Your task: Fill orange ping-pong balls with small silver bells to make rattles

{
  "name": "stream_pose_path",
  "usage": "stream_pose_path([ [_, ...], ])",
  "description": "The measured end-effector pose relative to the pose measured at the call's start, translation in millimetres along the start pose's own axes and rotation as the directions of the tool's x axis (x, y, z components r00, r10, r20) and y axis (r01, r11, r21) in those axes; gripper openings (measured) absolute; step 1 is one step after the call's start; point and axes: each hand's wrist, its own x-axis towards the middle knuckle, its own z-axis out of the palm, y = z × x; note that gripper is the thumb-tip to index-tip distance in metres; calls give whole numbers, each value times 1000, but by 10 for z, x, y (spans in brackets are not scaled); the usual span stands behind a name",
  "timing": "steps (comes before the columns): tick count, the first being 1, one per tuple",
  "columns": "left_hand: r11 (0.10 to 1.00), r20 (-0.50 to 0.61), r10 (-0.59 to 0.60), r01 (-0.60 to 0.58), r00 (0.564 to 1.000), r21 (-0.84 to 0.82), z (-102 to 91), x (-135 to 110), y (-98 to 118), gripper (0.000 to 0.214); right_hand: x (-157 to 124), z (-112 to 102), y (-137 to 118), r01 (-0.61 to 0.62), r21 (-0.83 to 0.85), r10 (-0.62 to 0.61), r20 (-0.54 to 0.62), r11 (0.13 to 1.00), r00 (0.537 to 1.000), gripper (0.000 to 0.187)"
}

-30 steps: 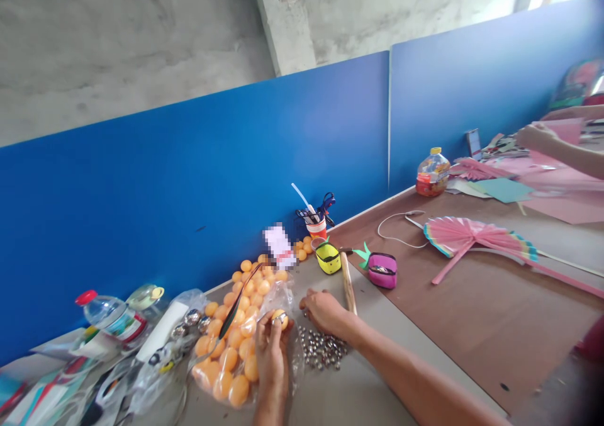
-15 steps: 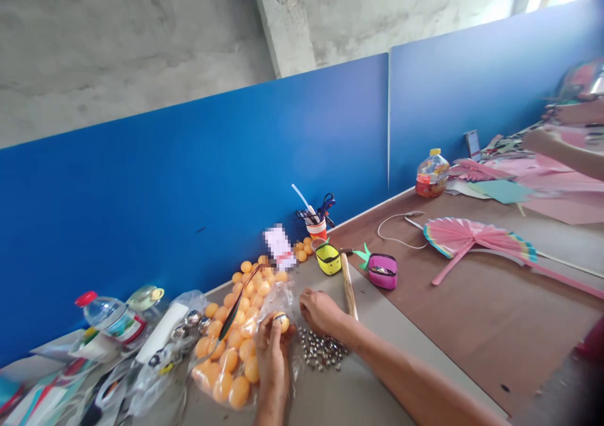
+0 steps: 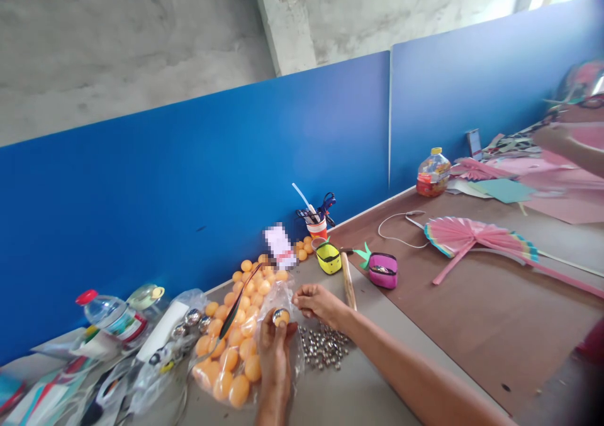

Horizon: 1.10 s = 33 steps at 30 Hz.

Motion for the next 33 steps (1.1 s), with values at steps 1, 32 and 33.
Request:
stream_pose_path([
  [1,1000,0,-5,5,1000,14,-2,-4,2,45,-8,0,-9,-19,66,18,23,998,1000,24],
  [32,927,52,167,-175,985,331,-31,18,-42,45,-61,98,46,-153,-30,153,18,988,988,8],
  [33,924,51,164,-172,985,342,-26,12,-34,45,-59,90,42,-161,-37,161,21,986,987,9],
])
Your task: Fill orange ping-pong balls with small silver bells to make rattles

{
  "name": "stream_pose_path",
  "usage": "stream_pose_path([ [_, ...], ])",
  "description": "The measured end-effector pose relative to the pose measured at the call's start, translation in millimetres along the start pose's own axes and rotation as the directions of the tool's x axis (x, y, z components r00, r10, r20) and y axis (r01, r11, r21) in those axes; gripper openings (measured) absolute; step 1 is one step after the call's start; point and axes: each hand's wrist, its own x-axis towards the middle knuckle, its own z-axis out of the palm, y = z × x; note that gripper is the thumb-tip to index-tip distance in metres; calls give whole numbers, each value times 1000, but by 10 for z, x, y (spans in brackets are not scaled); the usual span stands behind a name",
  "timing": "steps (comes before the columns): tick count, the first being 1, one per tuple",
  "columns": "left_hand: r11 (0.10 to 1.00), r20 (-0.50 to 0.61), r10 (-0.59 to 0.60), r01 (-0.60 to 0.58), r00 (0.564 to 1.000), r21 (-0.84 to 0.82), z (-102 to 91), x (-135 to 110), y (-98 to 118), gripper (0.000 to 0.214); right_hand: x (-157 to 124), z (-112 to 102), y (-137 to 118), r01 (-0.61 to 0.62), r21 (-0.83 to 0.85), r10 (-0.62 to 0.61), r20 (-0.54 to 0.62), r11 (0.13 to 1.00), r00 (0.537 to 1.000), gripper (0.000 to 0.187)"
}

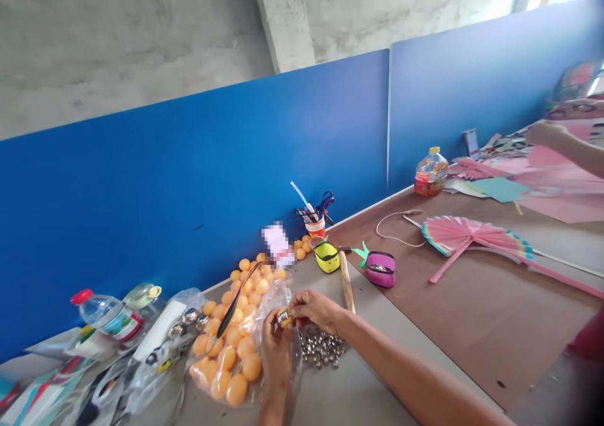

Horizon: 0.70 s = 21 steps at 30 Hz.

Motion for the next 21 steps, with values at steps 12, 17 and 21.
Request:
stream_pose_path([
  [12,999,3,-22,22,1000,48,21,-21,17,46,-14,-5,-19,-46,-58,46,-2,997,999,8],
  [17,994,-3,-3,3,1000,108,-3,-16,-72,43,-22,26,-9,-66,-67,63,-56,996,996,10],
  [21,989,0,46,-46,999,139,-39,-6,-125,41,-15,31,6,-67,-70,61,-79,995,995,13],
])
